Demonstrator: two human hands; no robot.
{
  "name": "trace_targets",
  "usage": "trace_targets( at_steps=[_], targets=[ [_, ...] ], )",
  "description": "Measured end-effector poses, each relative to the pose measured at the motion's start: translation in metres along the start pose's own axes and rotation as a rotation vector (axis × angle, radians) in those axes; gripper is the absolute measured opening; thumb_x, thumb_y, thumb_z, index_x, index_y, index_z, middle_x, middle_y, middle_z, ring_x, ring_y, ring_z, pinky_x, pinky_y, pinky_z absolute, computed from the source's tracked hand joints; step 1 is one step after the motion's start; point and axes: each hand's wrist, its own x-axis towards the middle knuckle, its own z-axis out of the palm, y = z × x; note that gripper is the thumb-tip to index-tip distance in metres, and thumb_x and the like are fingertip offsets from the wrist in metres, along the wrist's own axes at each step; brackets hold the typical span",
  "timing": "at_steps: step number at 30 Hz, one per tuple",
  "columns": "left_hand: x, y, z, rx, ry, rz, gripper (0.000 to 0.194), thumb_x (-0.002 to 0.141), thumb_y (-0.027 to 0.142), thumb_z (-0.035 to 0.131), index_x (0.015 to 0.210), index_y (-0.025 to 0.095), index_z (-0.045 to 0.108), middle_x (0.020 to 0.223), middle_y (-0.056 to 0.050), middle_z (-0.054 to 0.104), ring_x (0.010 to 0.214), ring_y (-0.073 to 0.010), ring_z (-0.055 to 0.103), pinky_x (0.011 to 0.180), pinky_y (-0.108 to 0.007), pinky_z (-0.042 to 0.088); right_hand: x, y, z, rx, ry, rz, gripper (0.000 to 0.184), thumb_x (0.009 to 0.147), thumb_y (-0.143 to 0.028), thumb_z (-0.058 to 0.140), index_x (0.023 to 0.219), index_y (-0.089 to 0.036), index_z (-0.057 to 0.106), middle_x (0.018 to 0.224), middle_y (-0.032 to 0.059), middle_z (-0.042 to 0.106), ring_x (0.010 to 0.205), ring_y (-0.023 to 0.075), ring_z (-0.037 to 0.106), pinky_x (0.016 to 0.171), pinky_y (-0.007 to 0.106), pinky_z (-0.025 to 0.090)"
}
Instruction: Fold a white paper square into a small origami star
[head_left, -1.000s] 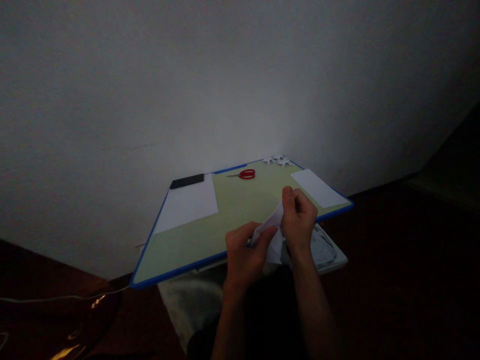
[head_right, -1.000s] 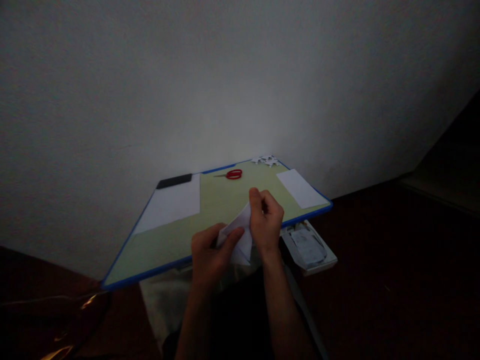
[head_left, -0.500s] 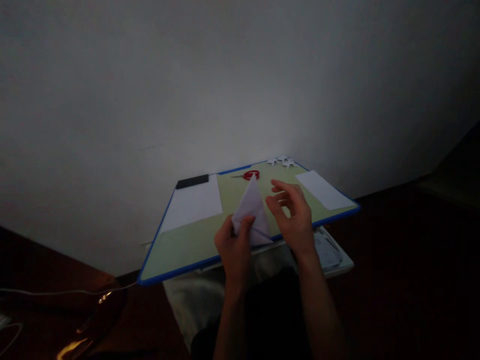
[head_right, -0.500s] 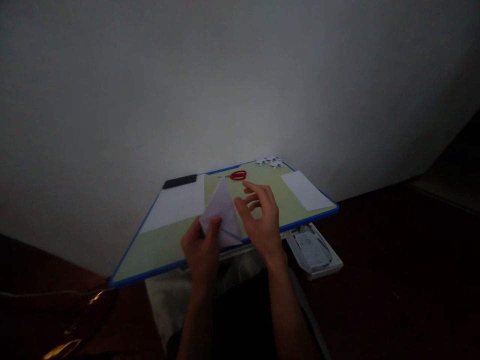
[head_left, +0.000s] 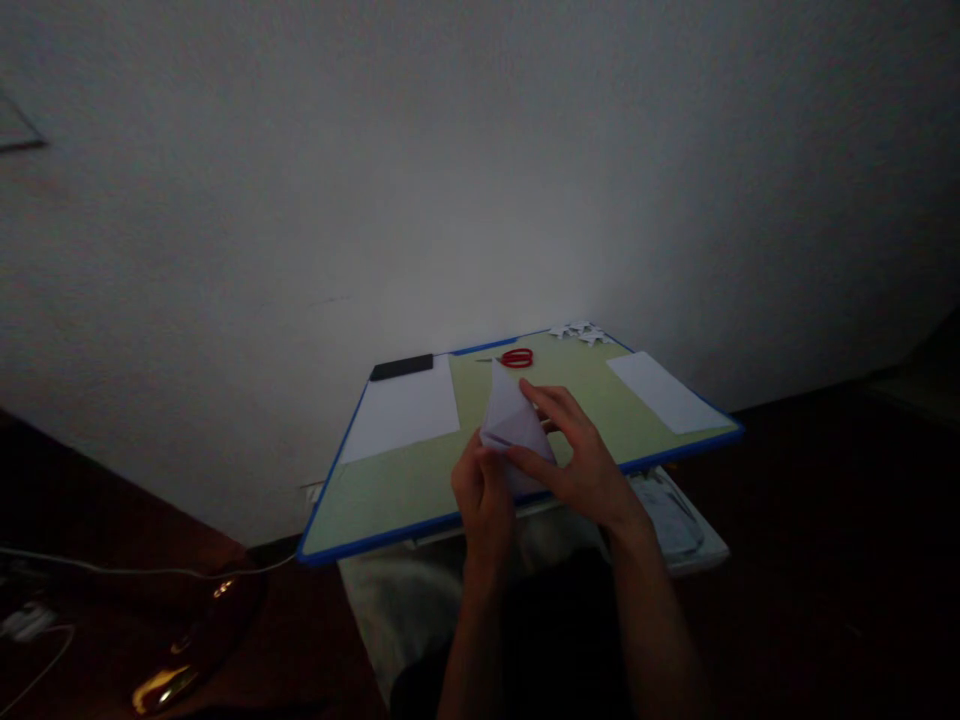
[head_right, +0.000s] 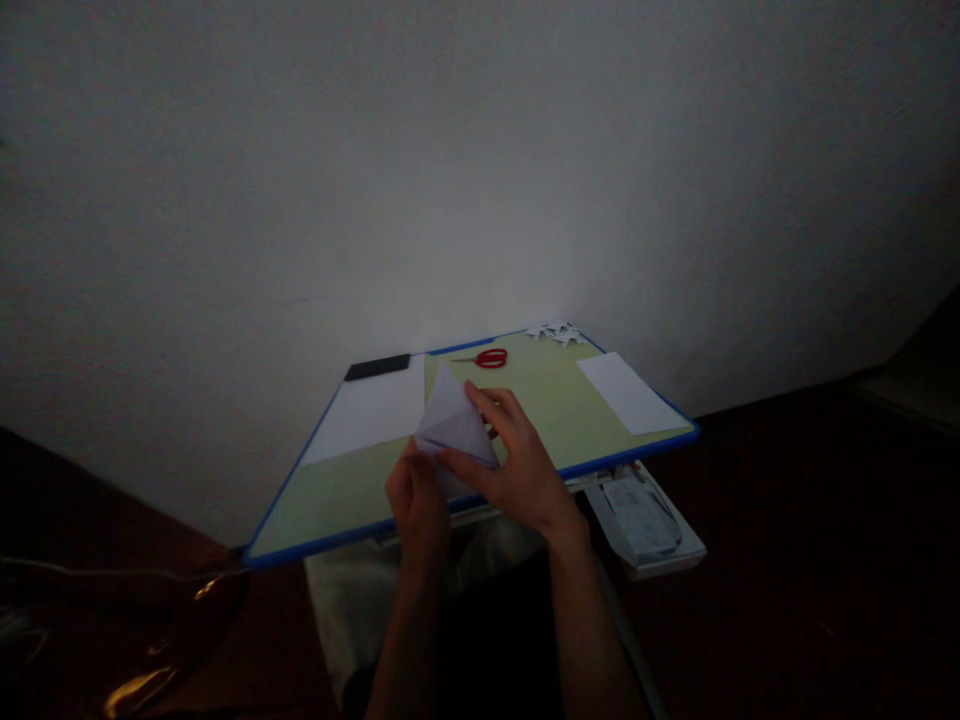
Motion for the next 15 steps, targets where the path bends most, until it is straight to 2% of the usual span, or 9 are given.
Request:
trace_targets(
  at_steps=[4,10,13,15],
  targets=[
    [0.000,-0.001,-0.003,0.096,-0.052,0.074,0.069,0.098,0.078,0.044,0.086,0.017,0.075,0.079,-0.007,0.072,0.071,-0.0198,0.063,0.067,-0.027,0.050,0.000,-0.001,-0.004,0.028,-0.026,-0.010,0.073,0.092,-0.036,0.078,0.159,-0.031,0.049,0.145,0.0117,0.056,0.131,0.0274,0.059,0.102,0.042,0.056],
    [0.002,0.008,-0.008,0.209,-0.124,0.188,0.052,0.104,0.061,0.050,0.084,0.018,0.071,0.077,-0.005,0.070,0.070,-0.0173,0.060,0.065,-0.025,0.046,0.003,-0.001,-0.001,0.059,0.044,0.000,0.057,0.098,-0.035,0.069,0.153,-0.029,0.056,0.138,0.0106,0.061,0.124,0.0247,0.062,0.100,0.040,0.056],
    [0.002,0.008,-0.007,0.220,-0.096,0.170,0.044,0.105,0.052,0.054,0.080,0.018,0.068,0.073,-0.003,0.067,0.066,-0.0155,0.058,0.063,-0.024,0.045,0.005,0.003,0.003,0.088,0.077,0.010,0.047,0.103,-0.040,0.062,0.148,-0.028,0.061,0.137,0.0106,0.063,0.124,0.0244,0.063,0.103,0.040,0.054],
    [0.002,0.005,-0.007,0.177,-0.075,0.118,0.039,0.104,0.048,0.057,0.083,0.017,0.069,0.074,-0.002,0.066,0.067,-0.0154,0.060,0.061,-0.023,0.046,0.006,0.007,0.007,0.149,0.155,0.029,0.039,0.107,-0.044,0.052,0.137,-0.026,0.069,0.133,0.0103,0.066,0.121,0.0244,0.065,0.103,0.041,0.054]
  ],
)
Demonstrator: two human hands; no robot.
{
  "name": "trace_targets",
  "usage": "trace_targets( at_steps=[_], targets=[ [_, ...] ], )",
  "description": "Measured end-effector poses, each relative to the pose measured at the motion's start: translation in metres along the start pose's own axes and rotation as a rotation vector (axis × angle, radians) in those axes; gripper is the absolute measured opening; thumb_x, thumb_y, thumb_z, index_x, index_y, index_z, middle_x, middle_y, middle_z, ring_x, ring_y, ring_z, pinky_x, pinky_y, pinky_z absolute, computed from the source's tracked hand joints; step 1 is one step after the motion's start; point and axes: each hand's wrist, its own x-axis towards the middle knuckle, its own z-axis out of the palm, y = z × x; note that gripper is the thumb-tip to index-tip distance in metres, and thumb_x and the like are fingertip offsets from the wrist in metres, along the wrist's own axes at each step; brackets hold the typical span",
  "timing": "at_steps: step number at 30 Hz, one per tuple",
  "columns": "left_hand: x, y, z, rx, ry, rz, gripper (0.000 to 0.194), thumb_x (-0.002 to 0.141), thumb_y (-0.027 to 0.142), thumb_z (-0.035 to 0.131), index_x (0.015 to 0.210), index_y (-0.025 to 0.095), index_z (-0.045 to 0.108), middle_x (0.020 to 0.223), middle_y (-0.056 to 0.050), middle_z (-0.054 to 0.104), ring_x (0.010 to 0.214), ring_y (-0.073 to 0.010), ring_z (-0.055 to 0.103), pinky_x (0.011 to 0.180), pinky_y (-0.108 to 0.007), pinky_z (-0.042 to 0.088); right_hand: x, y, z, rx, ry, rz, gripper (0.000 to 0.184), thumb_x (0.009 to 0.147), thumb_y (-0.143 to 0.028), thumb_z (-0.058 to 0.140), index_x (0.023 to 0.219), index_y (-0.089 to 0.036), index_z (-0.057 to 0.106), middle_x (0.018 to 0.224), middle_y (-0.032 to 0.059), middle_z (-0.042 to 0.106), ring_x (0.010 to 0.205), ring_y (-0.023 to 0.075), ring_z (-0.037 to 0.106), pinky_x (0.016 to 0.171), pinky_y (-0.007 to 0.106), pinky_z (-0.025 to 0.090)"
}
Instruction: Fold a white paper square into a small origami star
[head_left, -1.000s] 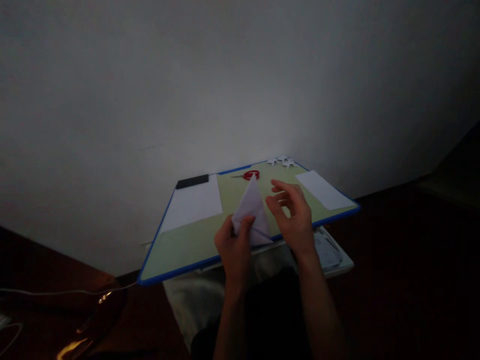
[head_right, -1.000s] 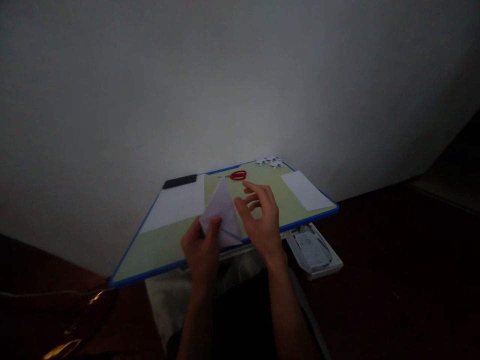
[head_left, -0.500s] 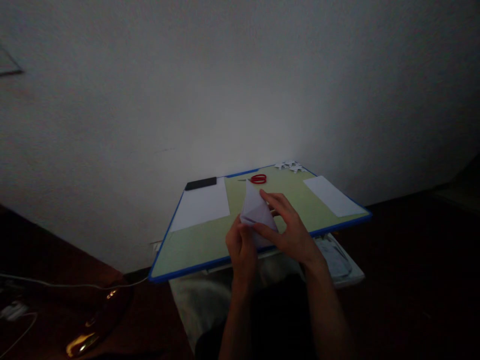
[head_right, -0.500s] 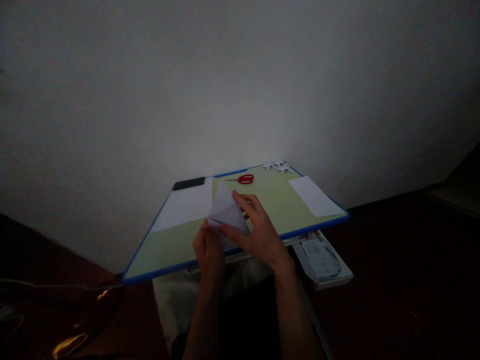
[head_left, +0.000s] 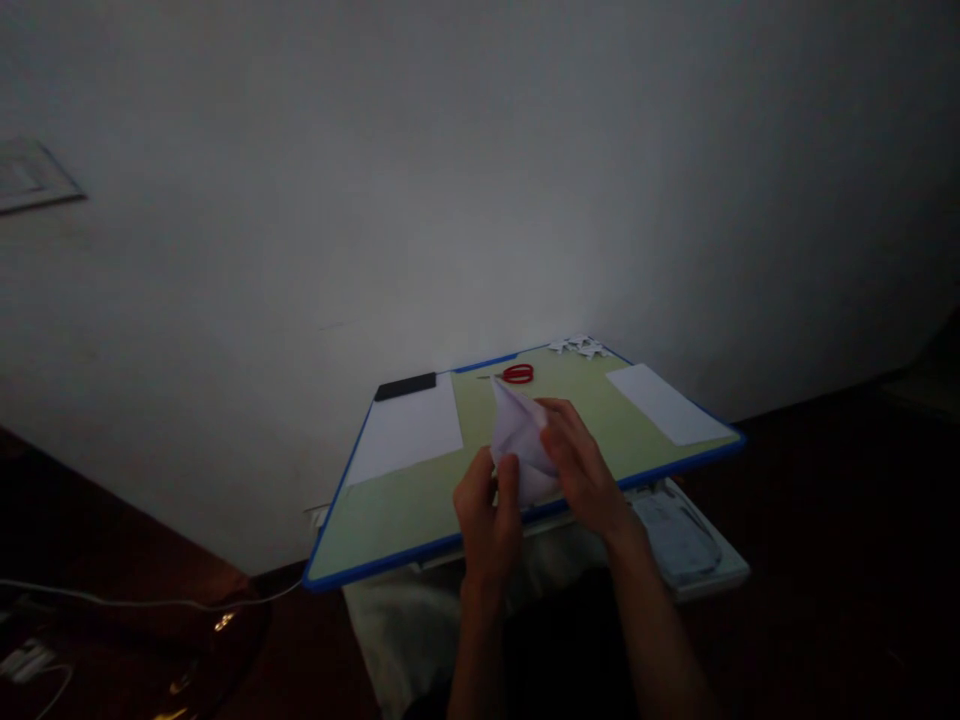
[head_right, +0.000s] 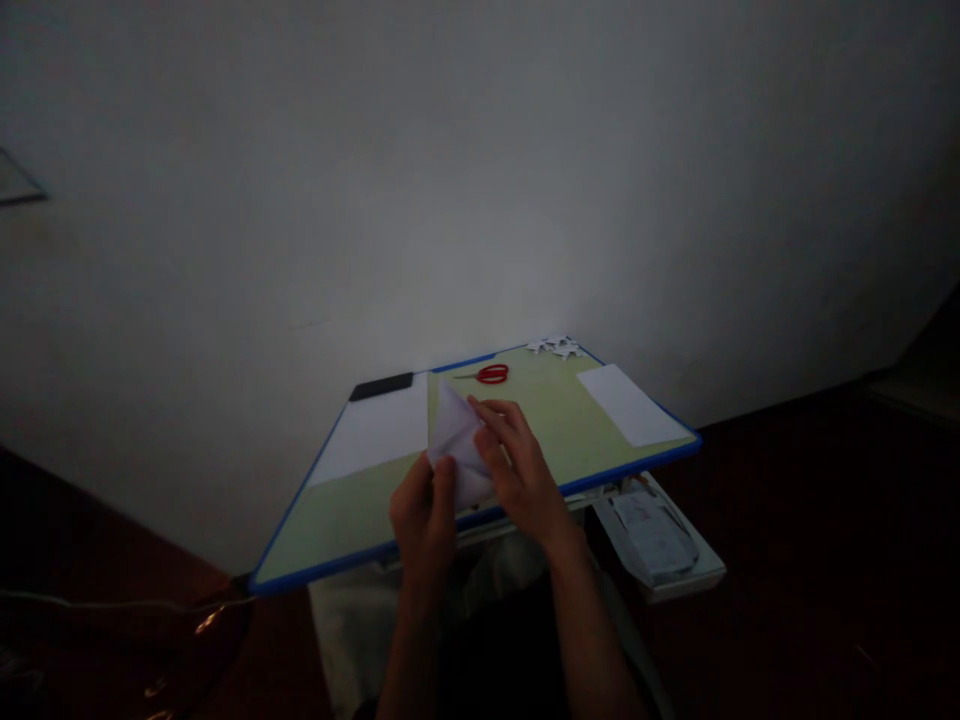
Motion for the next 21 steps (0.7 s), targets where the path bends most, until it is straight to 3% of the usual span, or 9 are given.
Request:
trace_targets(
  at_steps=[3,5,8,11,13,15,18,21],
  targets=[
    [0.000,-0.004,0.001,-0.116,0.047,-0.100,0.030,0.098,0.046,0.066,0.102,0.017,0.072,0.088,-0.005,0.073,0.076,-0.0171,0.068,0.064,-0.023,0.053,0.001,0.007,0.004,0.047,0.228,0.048,0.036,0.104,-0.051,0.055,0.107,-0.022,0.076,0.105,0.0081,0.073,0.103,0.0254,0.068,0.089,0.038,0.057],
    [0.001,-0.005,0.001,-0.166,0.087,-0.132,0.031,0.093,0.044,0.073,0.109,0.017,0.071,0.097,-0.007,0.076,0.080,-0.0180,0.071,0.066,-0.023,0.055,0.002,0.008,0.005,0.044,0.267,0.103,0.036,0.103,-0.050,0.057,0.094,-0.021,0.074,0.081,0.0029,0.067,0.078,0.0215,0.063,0.070,0.034,0.054],
    [0.003,-0.003,0.000,-0.196,0.103,-0.138,0.029,0.089,0.040,0.077,0.104,0.016,0.070,0.095,-0.006,0.076,0.079,-0.0173,0.072,0.064,-0.022,0.056,0.002,0.004,0.005,0.114,0.311,0.127,0.032,0.102,-0.044,0.060,0.119,-0.020,0.070,0.073,-0.0023,0.060,0.064,0.0166,0.053,0.056,0.029,0.044],
    [0.005,-0.003,0.000,-0.206,0.037,-0.194,0.031,0.085,0.040,0.080,0.101,0.015,0.069,0.086,-0.005,0.076,0.071,-0.0162,0.070,0.060,-0.022,0.055,0.002,-0.002,0.006,0.237,0.333,0.146,0.051,0.098,-0.038,0.067,0.144,-0.024,0.053,0.072,-0.0056,0.060,0.055,0.0143,0.048,0.049,0.026,0.037],
    [0.005,-0.005,0.001,-0.216,-0.030,-0.272,0.034,0.082,0.042,0.082,0.097,0.014,0.069,0.078,-0.003,0.074,0.061,-0.0153,0.067,0.053,-0.023,0.055,0.002,-0.004,0.007,0.274,0.331,0.155,0.053,0.095,-0.035,0.070,0.143,-0.026,0.050,0.076,-0.0043,0.065,0.058,0.0149,0.054,0.052,0.026,0.041],
    [0.004,-0.007,0.003,-0.229,-0.064,-0.349,0.037,0.079,0.045,0.084,0.090,0.014,0.068,0.069,-0.001,0.070,0.049,-0.0141,0.062,0.044,-0.024,0.052,0.001,-0.003,0.005,0.250,0.314,0.159,0.043,0.095,-0.034,0.072,0.134,-0.026,0.056,0.083,-0.0012,0.070,0.068,0.0167,0.063,0.061,0.028,0.049],
    [0.003,-0.007,0.006,-0.236,-0.037,-0.388,0.038,0.078,0.048,0.084,0.083,0.014,0.067,0.064,0.001,0.066,0.040,-0.0121,0.056,0.037,-0.023,0.048,0.000,0.000,0.000,0.136,0.239,0.116,0.021,0.096,-0.032,0.071,0.115,-0.025,0.069,0.092,0.0027,0.073,0.086,0.0190,0.069,0.078,0.032,0.055],
    [0.003,-0.004,0.006,-0.241,0.010,-0.381,0.039,0.079,0.049,0.083,0.080,0.013,0.068,0.061,0.001,0.063,0.040,-0.0112,0.055,0.036,-0.021,0.046,0.000,0.001,-0.005,0.032,0.145,0.000,0.005,0.097,-0.026,0.068,0.098,-0.024,0.073,0.097,0.0042,0.073,0.092,0.0206,0.069,0.084,0.034,0.054]
  ],
)
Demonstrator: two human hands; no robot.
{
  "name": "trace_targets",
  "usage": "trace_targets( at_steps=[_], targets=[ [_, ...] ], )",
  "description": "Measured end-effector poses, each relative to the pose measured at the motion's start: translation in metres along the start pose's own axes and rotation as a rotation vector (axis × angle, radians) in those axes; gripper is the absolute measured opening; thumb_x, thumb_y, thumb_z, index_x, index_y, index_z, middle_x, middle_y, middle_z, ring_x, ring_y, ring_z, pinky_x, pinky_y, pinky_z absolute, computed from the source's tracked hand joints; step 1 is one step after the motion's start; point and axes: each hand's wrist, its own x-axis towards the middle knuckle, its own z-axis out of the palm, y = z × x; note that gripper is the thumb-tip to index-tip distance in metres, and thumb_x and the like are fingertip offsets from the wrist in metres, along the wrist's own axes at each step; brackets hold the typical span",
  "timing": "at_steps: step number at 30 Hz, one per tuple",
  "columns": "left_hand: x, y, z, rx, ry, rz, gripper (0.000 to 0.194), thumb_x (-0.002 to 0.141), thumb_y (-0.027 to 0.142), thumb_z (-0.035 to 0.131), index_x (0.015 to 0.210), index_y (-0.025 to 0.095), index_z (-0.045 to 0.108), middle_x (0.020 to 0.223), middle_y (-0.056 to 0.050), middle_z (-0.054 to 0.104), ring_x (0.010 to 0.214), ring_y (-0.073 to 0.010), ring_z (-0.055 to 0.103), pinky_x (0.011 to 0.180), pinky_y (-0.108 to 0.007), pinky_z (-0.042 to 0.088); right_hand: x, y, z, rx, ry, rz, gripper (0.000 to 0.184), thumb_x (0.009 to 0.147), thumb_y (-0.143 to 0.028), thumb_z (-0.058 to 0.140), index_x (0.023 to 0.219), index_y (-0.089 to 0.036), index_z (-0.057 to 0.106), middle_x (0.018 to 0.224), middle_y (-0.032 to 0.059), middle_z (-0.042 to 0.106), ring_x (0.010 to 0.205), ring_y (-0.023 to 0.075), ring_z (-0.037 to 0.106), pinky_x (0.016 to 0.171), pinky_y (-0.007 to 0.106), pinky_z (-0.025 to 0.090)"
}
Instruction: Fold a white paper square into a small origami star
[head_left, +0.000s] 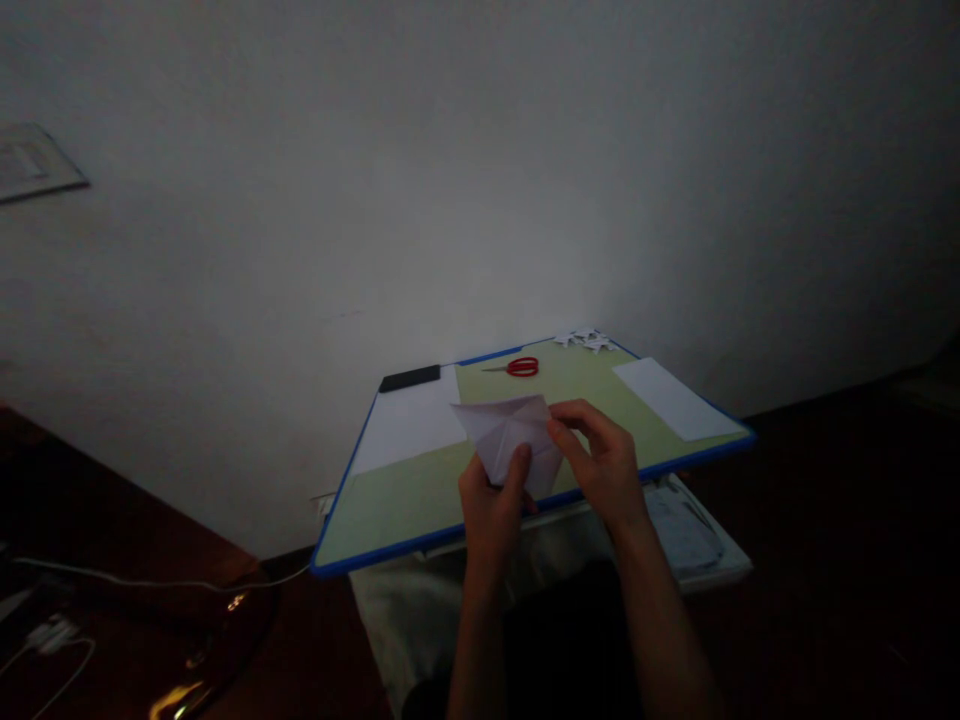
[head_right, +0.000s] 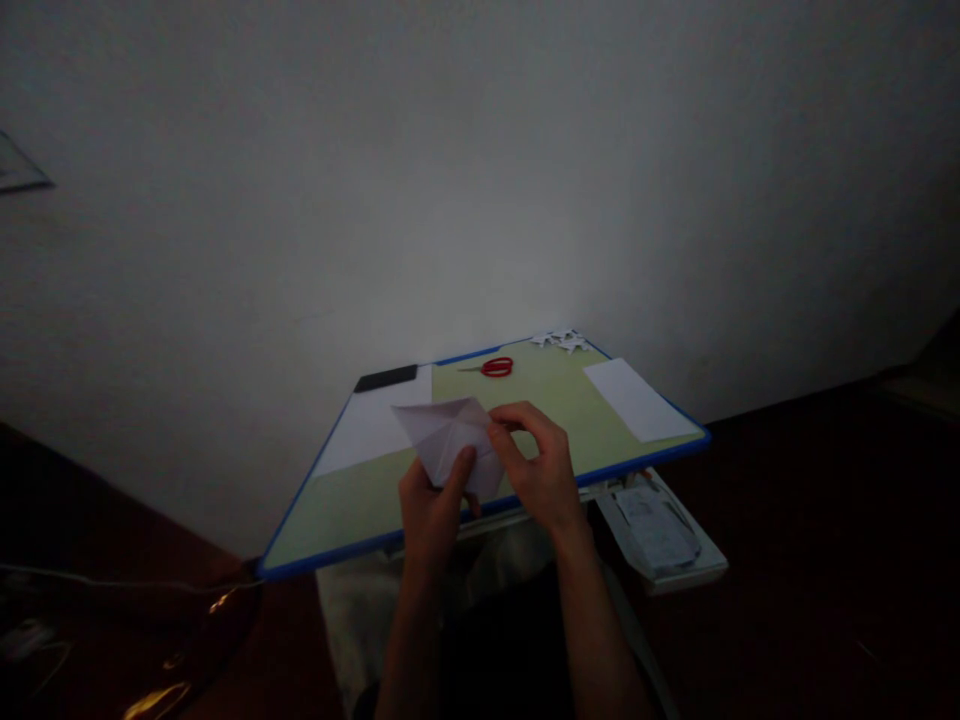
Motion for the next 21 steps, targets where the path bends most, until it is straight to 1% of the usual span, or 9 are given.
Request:
trace_targets(
  at_steps=[2,4,9,11,13,16,17,19,21],
  targets=[
    [-0.001,0.003,0.000,-0.021,0.030,0.008,0.040,0.080,0.051,0.081,0.078,0.013,0.067,0.060,0.001,0.062,0.041,-0.0115,0.055,0.036,-0.021,0.046,0.001,-0.002,-0.002,-0.034,-0.048,-0.083,0.007,0.097,-0.022,0.066,0.093,-0.024,0.072,0.098,0.0049,0.073,0.096,0.0219,0.068,0.087,0.036,0.054],
    [-0.001,0.004,0.001,-0.046,0.059,0.020,0.041,0.082,0.053,0.078,0.078,0.013,0.067,0.060,0.000,0.063,0.043,-0.0120,0.055,0.036,-0.022,0.046,0.001,-0.005,-0.003,-0.067,-0.103,-0.138,0.008,0.096,-0.019,0.067,0.094,-0.024,0.073,0.103,0.0062,0.072,0.103,0.0232,0.068,0.092,0.038,0.053],
    [0.001,0.002,0.000,-0.084,0.112,0.056,0.043,0.083,0.055,0.075,0.080,0.013,0.069,0.063,-0.001,0.065,0.048,-0.0132,0.058,0.040,-0.022,0.048,0.000,-0.008,0.000,-0.116,-0.252,-0.146,0.014,0.094,-0.015,0.067,0.099,-0.024,0.077,0.116,0.0087,0.069,0.112,0.0250,0.067,0.098,0.040,0.053],
    [0.001,0.001,-0.001,-0.089,0.107,0.066,0.043,0.083,0.056,0.075,0.080,0.013,0.069,0.063,-0.001,0.064,0.049,-0.0131,0.058,0.041,-0.021,0.048,-0.001,-0.007,0.003,-0.107,-0.255,-0.134,0.011,0.096,-0.018,0.067,0.097,-0.023,0.076,0.112,0.0080,0.070,0.108,0.0239,0.068,0.095,0.038,0.053],
    [0.001,0.000,-0.002,-0.084,0.097,0.073,0.043,0.083,0.056,0.075,0.078,0.013,0.069,0.062,0.000,0.063,0.049,-0.0119,0.055,0.042,-0.021,0.047,-0.001,-0.005,0.007,-0.088,-0.215,-0.092,0.008,0.095,-0.020,0.070,0.100,-0.023,0.075,0.105,0.0060,0.072,0.101,0.0223,0.069,0.091,0.036,0.054],
    [0.001,0.000,-0.003,-0.057,0.085,0.082,0.041,0.082,0.053,0.078,0.078,0.013,0.071,0.061,0.001,0.062,0.048,-0.0109,0.052,0.042,-0.020,0.044,-0.001,-0.004,0.009,-0.074,-0.153,0.003,0.025,0.091,-0.019,0.075,0.115,-0.025,0.073,0.102,0.0038,0.075,0.096,0.0211,0.071,0.086,0.034,0.055],
    [0.001,0.000,-0.004,-0.045,0.081,0.082,0.040,0.081,0.052,0.079,0.079,0.013,0.072,0.061,0.001,0.062,0.049,-0.0111,0.052,0.043,-0.020,0.043,-0.001,-0.004,0.010,-0.080,-0.148,0.010,0.027,0.091,-0.018,0.076,0.116,-0.025,0.074,0.102,0.0035,0.076,0.095,0.0208,0.070,0.084,0.033,0.054],
    [0.001,-0.001,-0.005,-0.020,0.074,0.084,0.037,0.080,0.049,0.081,0.082,0.013,0.074,0.062,0.000,0.063,0.051,-0.0120,0.054,0.045,-0.020,0.043,0.000,-0.005,0.010,-0.097,-0.154,-0.023,0.020,0.090,-0.017,0.076,0.109,-0.025,0.078,0.097,0.0031,0.075,0.091,0.0200,0.069,0.080,0.032,0.053],
    [0.001,-0.001,-0.006,-0.005,0.078,0.096,0.034,0.079,0.046,0.082,0.085,0.013,0.077,0.068,-0.001,0.068,0.058,-0.0143,0.059,0.052,-0.022,0.048,0.001,-0.006,0.009,-0.085,-0.174,-0.058,0.013,0.091,-0.017,0.075,0.101,-0.024,0.081,0.093,0.0032,0.074,0.088,0.0193,0.068,0.077,0.031,0.052]
  ],
)
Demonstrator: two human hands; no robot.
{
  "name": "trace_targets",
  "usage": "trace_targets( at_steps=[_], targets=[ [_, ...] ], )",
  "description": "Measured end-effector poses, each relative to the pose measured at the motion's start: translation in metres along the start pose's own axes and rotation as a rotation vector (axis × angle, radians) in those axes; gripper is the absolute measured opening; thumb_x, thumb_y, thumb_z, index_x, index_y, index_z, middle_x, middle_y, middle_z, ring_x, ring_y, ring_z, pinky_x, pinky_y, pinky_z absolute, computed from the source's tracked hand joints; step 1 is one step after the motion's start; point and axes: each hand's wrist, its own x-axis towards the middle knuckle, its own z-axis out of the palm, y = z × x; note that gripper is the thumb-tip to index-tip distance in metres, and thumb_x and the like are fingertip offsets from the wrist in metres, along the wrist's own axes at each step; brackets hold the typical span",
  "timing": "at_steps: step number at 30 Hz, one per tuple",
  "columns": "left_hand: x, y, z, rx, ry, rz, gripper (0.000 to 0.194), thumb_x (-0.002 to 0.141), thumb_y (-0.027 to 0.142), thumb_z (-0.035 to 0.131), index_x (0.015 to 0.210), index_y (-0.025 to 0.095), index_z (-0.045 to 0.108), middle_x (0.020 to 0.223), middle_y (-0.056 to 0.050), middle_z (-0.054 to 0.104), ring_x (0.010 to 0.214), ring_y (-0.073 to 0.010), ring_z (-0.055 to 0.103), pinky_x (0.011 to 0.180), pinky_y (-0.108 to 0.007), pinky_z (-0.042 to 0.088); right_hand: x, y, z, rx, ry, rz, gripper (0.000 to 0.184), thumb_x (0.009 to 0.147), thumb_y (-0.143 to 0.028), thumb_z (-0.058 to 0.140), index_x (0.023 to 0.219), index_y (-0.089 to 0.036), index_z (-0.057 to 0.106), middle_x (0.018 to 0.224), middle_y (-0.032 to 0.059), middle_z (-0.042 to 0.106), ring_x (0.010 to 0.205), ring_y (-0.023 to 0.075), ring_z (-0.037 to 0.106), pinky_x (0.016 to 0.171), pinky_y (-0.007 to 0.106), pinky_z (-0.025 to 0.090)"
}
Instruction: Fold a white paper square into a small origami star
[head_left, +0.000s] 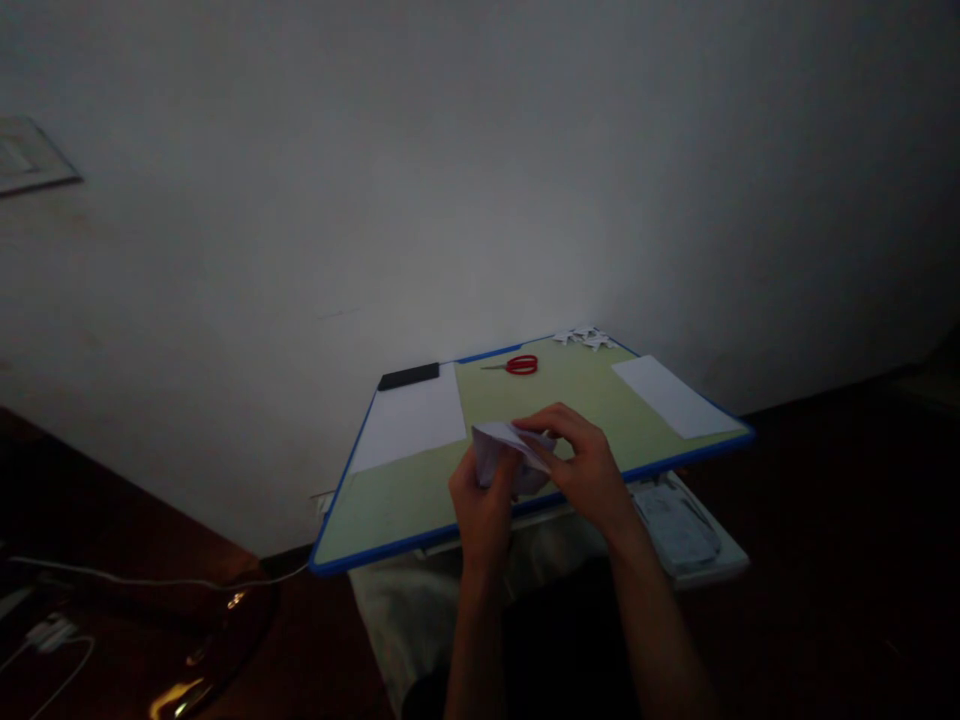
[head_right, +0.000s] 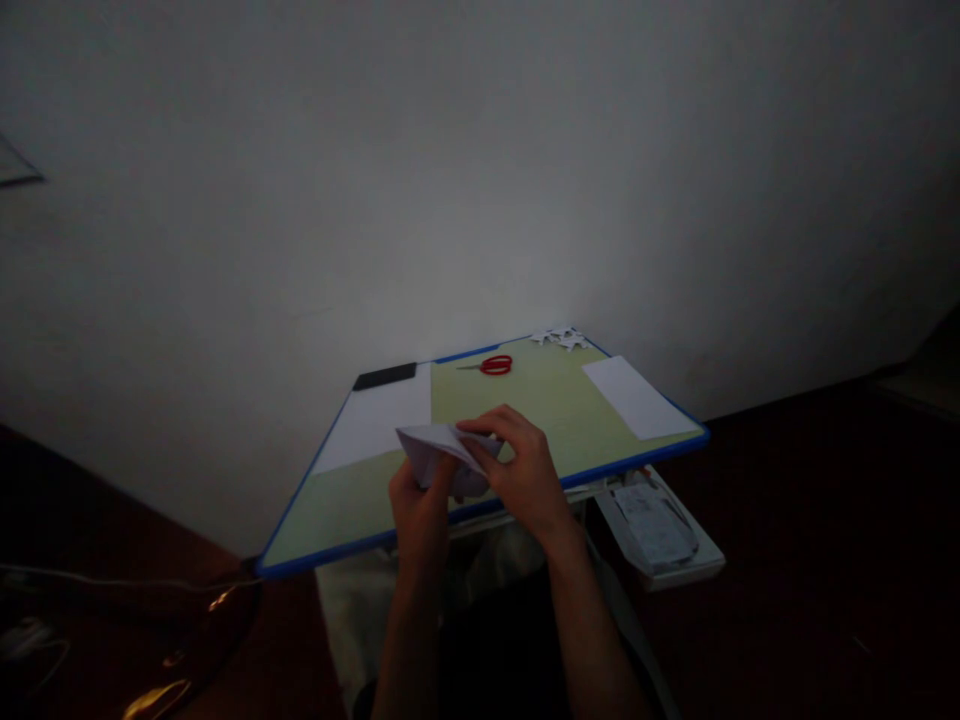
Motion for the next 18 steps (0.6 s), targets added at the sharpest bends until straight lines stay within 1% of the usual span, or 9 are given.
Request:
trace_targets(
  at_steps=[2,4,7,8,10,13,15,18],
  targets=[
    [0.001,0.000,-0.001,-0.003,0.021,0.011,0.032,0.079,0.043,0.082,0.089,0.013,0.080,0.075,-0.003,0.073,0.068,-0.0173,0.065,0.062,-0.025,0.052,0.000,0.000,-0.001,0.048,-0.027,0.004,0.016,0.094,-0.017,0.071,0.103,-0.025,0.083,0.095,0.0039,0.074,0.091,0.0194,0.070,0.079,0.031,0.053],
    [0.001,0.001,-0.001,-0.007,0.054,0.009,0.031,0.079,0.041,0.083,0.091,0.013,0.081,0.080,-0.003,0.076,0.074,-0.0191,0.067,0.068,-0.026,0.053,-0.001,-0.001,-0.003,0.113,-0.057,0.051,0.022,0.098,-0.020,0.066,0.110,-0.026,0.082,0.101,0.0046,0.077,0.097,0.0199,0.071,0.083,0.032,0.055],
    [0.001,0.002,0.000,-0.005,0.126,-0.008,0.032,0.078,0.042,0.083,0.088,0.012,0.081,0.078,-0.003,0.075,0.072,-0.0186,0.064,0.067,-0.027,0.052,-0.005,-0.002,-0.008,0.208,-0.071,0.148,0.030,0.102,-0.024,0.058,0.122,-0.028,0.079,0.111,0.0041,0.080,0.104,0.0201,0.073,0.090,0.033,0.056],
    [0.002,0.002,0.000,-0.008,0.149,-0.014,0.032,0.078,0.042,0.083,0.088,0.012,0.081,0.077,-0.003,0.074,0.071,-0.0181,0.063,0.066,-0.026,0.051,-0.006,-0.003,-0.010,0.228,-0.083,0.160,0.031,0.102,-0.024,0.057,0.125,-0.028,0.078,0.114,0.0040,0.081,0.106,0.0204,0.074,0.092,0.033,0.056],
    [0.002,0.001,0.000,-0.013,0.185,-0.023,0.033,0.078,0.043,0.083,0.087,0.012,0.081,0.075,-0.002,0.072,0.069,-0.0170,0.060,0.064,-0.026,0.049,-0.008,-0.005,-0.012,0.225,-0.129,0.130,0.031,0.100,-0.025,0.060,0.125,-0.027,0.078,0.119,0.0042,0.080,0.111,0.0218,0.073,0.095,0.034,0.056],
    [0.002,0.001,-0.001,0.004,0.202,-0.020,0.034,0.078,0.044,0.084,0.088,0.012,0.081,0.074,-0.001,0.071,0.068,-0.0161,0.059,0.062,-0.025,0.047,-0.008,-0.007,-0.011,0.136,-0.174,0.052,0.029,0.093,-0.024,0.072,0.122,-0.024,0.078,0.117,0.0053,0.080,0.107,0.0224,0.073,0.094,0.034,0.056],
    [0.001,0.001,-0.001,0.023,0.200,-0.008,0.033,0.079,0.045,0.083,0.089,0.013,0.081,0.075,-0.001,0.071,0.069,-0.0162,0.059,0.062,-0.025,0.047,-0.006,-0.007,-0.007,0.070,-0.157,0.037,0.028,0.092,-0.023,0.074,0.119,-0.023,0.078,0.112,0.0053,0.080,0.103,0.0218,0.073,0.092,0.034,0.057],
    [0.001,0.002,-0.001,0.061,0.197,0.024,0.031,0.080,0.044,0.083,0.082,0.014,0.080,0.071,0.000,0.070,0.068,-0.0161,0.060,0.063,-0.024,0.047,-0.004,-0.004,-0.003,0.020,-0.115,0.034,0.023,0.094,-0.021,0.073,0.117,-0.024,0.079,0.110,0.0052,0.081,0.101,0.0213,0.075,0.092,0.034,0.058]
  ],
)
